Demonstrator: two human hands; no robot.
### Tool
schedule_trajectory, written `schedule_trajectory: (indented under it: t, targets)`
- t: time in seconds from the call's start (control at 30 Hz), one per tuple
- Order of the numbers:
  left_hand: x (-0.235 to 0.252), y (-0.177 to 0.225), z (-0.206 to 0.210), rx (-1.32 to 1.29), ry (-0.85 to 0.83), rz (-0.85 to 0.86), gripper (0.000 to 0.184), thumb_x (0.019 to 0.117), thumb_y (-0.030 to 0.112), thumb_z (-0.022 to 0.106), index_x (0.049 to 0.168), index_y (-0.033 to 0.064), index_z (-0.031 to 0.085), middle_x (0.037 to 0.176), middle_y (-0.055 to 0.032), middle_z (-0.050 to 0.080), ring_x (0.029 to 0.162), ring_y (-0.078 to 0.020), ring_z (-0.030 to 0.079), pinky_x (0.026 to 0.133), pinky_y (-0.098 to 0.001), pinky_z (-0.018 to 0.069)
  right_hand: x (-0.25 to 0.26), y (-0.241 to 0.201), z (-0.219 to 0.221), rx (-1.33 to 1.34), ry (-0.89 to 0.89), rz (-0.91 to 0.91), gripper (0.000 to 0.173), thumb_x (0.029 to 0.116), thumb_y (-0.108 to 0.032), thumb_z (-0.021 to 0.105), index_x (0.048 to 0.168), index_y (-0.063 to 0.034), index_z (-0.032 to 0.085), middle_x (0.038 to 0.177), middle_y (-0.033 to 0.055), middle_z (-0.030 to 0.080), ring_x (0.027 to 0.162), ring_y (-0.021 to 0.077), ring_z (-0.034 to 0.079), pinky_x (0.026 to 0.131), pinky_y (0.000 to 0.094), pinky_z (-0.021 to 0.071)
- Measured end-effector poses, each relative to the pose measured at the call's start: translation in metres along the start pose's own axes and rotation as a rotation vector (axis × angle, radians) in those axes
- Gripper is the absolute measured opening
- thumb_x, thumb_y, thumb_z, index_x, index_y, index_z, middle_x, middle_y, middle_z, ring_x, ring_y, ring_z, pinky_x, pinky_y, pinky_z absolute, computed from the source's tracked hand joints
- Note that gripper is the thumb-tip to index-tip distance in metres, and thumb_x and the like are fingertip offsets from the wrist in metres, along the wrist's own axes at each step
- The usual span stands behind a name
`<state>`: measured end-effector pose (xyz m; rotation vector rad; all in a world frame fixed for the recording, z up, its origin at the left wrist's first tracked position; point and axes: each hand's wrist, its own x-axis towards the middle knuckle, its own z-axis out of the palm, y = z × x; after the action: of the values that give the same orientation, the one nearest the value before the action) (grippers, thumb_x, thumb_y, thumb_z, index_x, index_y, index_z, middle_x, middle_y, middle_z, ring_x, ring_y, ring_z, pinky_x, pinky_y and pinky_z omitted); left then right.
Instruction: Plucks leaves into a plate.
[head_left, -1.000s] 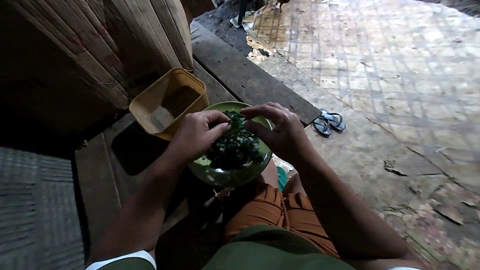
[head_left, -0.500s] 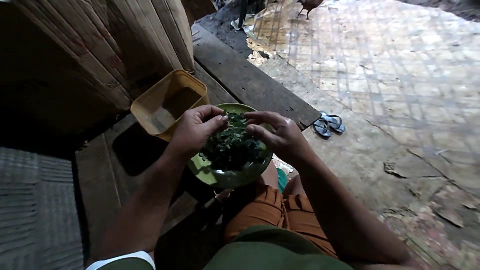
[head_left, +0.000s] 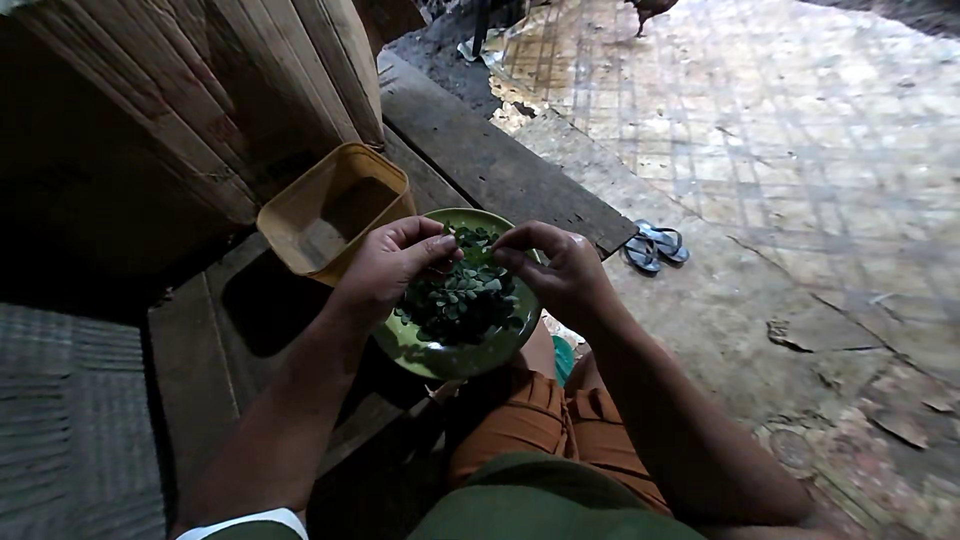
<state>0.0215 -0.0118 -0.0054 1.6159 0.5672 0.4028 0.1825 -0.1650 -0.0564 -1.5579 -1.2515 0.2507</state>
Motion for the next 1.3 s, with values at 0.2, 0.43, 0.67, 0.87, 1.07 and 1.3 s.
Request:
schedule_trajectory:
  t: [0.2,0.43,0.67,0.87,1.07,1.3]
  targets:
    - [0.001,-0.006,-0.006,0.33,-0.073,0.179,0.036,0.0899,0.034,0.074,0.12,0.0153,0.07,0.133,-0.0006,0.059,0.117,-0.0105,0.059,0.092,-0.0287,0.0543,0.003,0.001,-0.006,0.028,-0.061,-0.013,0.011,0.0982,-0.015,0.067,0.106,-0.01,0.073,0.097,-0.0022,0.073,0.091,0.003,0.068,0.086,0.0257,0.0576]
    - [0.004,-0.018,0.007,0.236,-0.28,0.242,0.039,0.0894,0.007,0.073,0.127,0.005,0.063,0.115,-0.0014,0.07,0.105,-0.0065,0.067,0.093,-0.0258,0.0565,0.007,-0.011,-0.002,0.038,-0.092,-0.028,0.009,0.0973,-0.013,0.068,0.103,-0.0104,0.074,0.095,-0.0035,0.073,0.088,0.0016,0.067,0.081,0.0223,0.0565]
    - [0.002,-0.017,0.013,0.158,-0.134,0.189,0.01,0.0956,0.001,0.066,0.104,0.0048,0.07,0.088,0.0029,0.071,0.079,-0.0013,0.067,0.074,-0.0182,0.0569,0.006,-0.004,0.0,0.125,-0.042,-0.015,0.012,0.095,-0.009,0.069,0.107,-0.0073,0.069,0.094,-0.0008,0.07,0.084,0.005,0.066,0.079,0.0241,0.0571]
    - [0.001,-0.015,0.017,0.049,-0.087,0.116,0.007,0.0966,-0.001,0.063,0.101,0.0033,0.067,0.085,-0.0003,0.069,0.074,-0.0063,0.068,0.071,-0.0221,0.0596,0.004,-0.001,0.001,0.175,-0.064,-0.006,0.021,0.0951,-0.01,0.07,0.116,-0.0064,0.068,0.103,0.0005,0.072,0.091,0.0067,0.069,0.083,0.0269,0.0594]
    - [0.001,-0.011,0.014,0.037,-0.089,0.087,0.008,0.0962,-0.003,0.063,0.101,0.0029,0.066,0.085,-0.0008,0.069,0.073,-0.0072,0.068,0.071,-0.0232,0.0608,0.005,0.0,-0.003,0.082,-0.022,-0.016,0.011,0.0932,-0.009,0.071,0.104,-0.0068,0.072,0.096,-0.0003,0.073,0.09,0.005,0.069,0.084,0.0264,0.0583]
    - [0.0,-0.004,-0.002,0.172,-0.072,0.145,0.007,0.0954,0.0,0.065,0.1,0.0038,0.068,0.084,-0.0004,0.069,0.072,-0.0065,0.067,0.069,-0.0219,0.0598,0.001,0.01,-0.02,0.103,0.016,0.01,0.01,0.0911,-0.007,0.072,0.101,-0.0067,0.072,0.094,-0.0006,0.073,0.087,0.0051,0.069,0.08,0.0254,0.0587]
